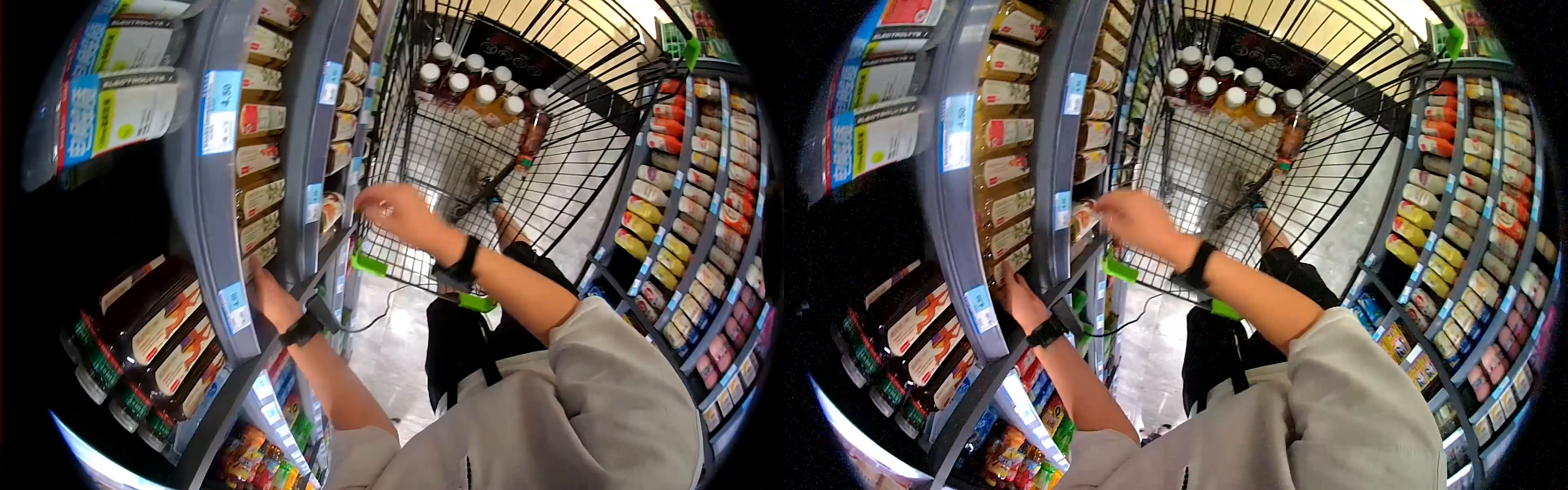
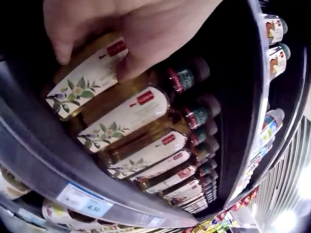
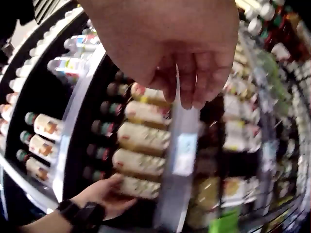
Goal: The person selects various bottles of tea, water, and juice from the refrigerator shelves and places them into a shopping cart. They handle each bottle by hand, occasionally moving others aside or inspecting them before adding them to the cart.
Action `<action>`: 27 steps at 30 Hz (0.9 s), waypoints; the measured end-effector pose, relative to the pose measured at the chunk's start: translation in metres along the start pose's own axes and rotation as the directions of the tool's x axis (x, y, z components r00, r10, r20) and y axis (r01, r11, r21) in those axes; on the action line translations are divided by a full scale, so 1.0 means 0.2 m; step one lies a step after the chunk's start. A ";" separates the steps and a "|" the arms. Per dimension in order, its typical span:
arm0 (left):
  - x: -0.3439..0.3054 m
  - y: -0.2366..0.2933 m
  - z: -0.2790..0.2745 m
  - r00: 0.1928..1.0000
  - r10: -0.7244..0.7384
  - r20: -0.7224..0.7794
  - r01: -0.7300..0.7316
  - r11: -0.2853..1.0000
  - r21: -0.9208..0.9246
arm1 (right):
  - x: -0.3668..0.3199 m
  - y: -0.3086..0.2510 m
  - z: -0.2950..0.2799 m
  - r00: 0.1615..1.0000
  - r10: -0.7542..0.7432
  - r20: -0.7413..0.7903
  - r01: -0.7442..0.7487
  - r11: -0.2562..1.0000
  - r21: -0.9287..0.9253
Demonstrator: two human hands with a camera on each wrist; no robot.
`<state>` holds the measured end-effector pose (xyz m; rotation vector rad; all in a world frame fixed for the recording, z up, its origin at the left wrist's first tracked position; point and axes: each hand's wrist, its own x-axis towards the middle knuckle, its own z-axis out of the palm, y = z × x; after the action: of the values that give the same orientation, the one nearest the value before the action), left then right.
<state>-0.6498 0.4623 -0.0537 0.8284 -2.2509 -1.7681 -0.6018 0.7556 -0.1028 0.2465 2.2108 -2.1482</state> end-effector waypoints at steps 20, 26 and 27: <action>-0.96 -0.18 1.45 0.458 -0.126 0.880 -0.494 0.787 0.370 | 0.03 0.40 -1.11 0.982 0.064 -0.180 -0.176 0.667 -0.724; -0.95 -0.02 1.25 0.476 0.261 0.839 -0.631 0.766 0.120 | 0.02 -0.40 -1.00 0.965 -0.091 0.245 0.206 0.842 -0.498; -0.94 0.00 1.20 0.585 0.228 0.778 -0.497 0.859 0.123 | 0.06 -0.54 -0.98 0.935 -0.147 0.322 0.272 0.880 -0.389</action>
<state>-0.5997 0.7615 -0.0841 -0.4907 -2.9670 -1.7085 -0.6144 0.9499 0.0082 -0.3203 2.5396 -1.5778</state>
